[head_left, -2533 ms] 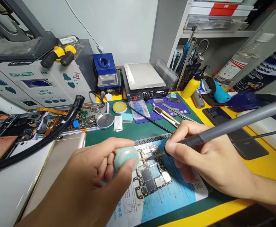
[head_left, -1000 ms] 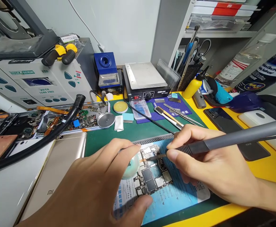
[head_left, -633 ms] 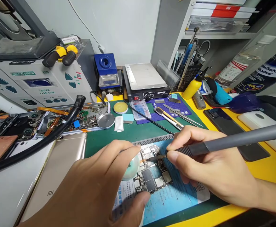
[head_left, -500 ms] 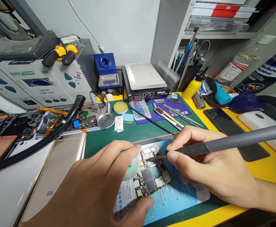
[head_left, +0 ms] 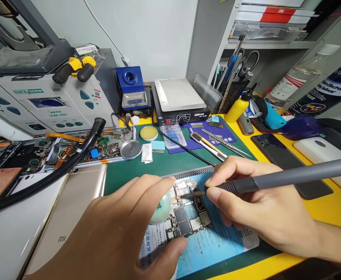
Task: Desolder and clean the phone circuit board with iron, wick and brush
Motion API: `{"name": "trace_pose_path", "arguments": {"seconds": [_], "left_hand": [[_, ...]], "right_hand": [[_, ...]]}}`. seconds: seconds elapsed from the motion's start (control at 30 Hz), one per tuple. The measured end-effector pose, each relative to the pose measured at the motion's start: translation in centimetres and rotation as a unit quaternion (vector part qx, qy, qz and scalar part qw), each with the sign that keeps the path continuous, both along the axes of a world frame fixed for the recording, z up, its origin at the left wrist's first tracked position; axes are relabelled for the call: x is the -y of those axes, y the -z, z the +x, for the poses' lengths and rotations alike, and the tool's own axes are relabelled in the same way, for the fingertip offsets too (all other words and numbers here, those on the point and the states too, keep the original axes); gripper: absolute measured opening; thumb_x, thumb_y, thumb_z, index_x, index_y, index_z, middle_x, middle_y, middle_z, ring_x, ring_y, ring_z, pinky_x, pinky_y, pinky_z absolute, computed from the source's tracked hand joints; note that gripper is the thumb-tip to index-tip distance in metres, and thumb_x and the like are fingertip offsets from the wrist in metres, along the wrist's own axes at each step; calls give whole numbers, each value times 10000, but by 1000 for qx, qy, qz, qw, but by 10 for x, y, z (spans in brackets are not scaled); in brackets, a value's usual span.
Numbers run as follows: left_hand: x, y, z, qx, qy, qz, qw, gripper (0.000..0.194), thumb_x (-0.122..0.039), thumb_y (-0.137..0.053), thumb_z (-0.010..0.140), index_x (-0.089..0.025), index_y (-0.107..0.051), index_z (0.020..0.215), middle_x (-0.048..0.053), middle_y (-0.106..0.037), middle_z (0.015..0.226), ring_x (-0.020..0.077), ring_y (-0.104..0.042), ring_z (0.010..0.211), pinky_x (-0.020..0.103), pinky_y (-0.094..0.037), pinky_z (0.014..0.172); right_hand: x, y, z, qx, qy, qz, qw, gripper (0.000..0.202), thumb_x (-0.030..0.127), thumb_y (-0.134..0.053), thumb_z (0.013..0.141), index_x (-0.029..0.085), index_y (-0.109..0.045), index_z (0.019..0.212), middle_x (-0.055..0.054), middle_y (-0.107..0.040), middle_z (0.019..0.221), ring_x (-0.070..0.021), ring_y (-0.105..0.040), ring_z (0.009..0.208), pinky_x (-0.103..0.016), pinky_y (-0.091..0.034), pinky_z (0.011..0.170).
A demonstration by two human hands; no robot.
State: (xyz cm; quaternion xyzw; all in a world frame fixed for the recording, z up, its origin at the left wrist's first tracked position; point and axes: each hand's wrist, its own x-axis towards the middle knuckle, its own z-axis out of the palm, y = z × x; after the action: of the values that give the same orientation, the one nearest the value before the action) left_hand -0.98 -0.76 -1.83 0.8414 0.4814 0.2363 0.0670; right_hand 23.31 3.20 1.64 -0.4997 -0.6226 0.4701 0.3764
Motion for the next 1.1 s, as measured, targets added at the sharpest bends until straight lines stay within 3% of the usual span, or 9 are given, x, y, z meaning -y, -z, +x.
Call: {"name": "trace_pose_path", "arguments": {"seconds": [0.13,0.47,0.67,0.87,0.93,1.0,1.1], "left_hand": [[0,2,0,2,4,12,1000,588,-370,-648,934,-334,-499,1502,-13,-750,1388,245,-749,1212,385,-628,832],[-1,2,-3,-7,11,8,1000,583,-371,-633,966,-335,-492,1531,-29,-735,1423,214,-740,1237,377,-627,845],[1,2,-1,-6,9,15,1000,563,-379,-627,967,-323,-501,1513,-26,-737,1416,227,-736,1232,390,-620,833],[-4,1,-6,5,50,34,998,566,-352,-643,942,-273,-519,1489,6,-729,1398,203,-748,1177,326,-631,880],[-5,0,-8,10,33,42,999,517,-298,-607,961,-264,-534,1471,18,-730,1382,191,-754,1147,300,-625,890],[-7,-2,-10,13,20,37,999,464,-255,-572,980,-268,-546,1443,20,-745,1327,178,-765,1099,270,-624,855],[-13,-5,-13,40,36,10,998,392,-253,-574,981,-293,-576,1372,-12,-768,1139,132,-760,851,205,-586,639]], "right_hand": [[0,1,0,-4,-4,-4,1000,128,147,-792,790,209,-707,718,43,-638,531,-108,-567,402,-203,-439,357],[0,4,1,-45,7,-37,998,170,161,-857,802,202,-703,743,38,-627,502,-99,-557,392,-173,-424,365],[1,6,2,-28,2,-16,999,141,147,-826,811,209,-714,751,44,-634,505,-104,-572,389,-180,-438,357],[6,2,-3,-51,65,-72,994,178,202,-884,768,207,-710,732,43,-619,488,-87,-542,399,-167,-425,387],[7,1,-4,-61,72,-93,991,199,221,-908,751,215,-710,734,41,-620,488,-91,-540,397,-170,-431,386],[7,0,-4,-63,81,-112,988,220,256,-926,742,227,-708,733,38,-618,486,-101,-541,390,-175,-425,369],[6,-1,-3,-59,89,-131,986,241,296,-935,736,235,-702,720,36,-616,474,-109,-547,378,-170,-410,351]]}}
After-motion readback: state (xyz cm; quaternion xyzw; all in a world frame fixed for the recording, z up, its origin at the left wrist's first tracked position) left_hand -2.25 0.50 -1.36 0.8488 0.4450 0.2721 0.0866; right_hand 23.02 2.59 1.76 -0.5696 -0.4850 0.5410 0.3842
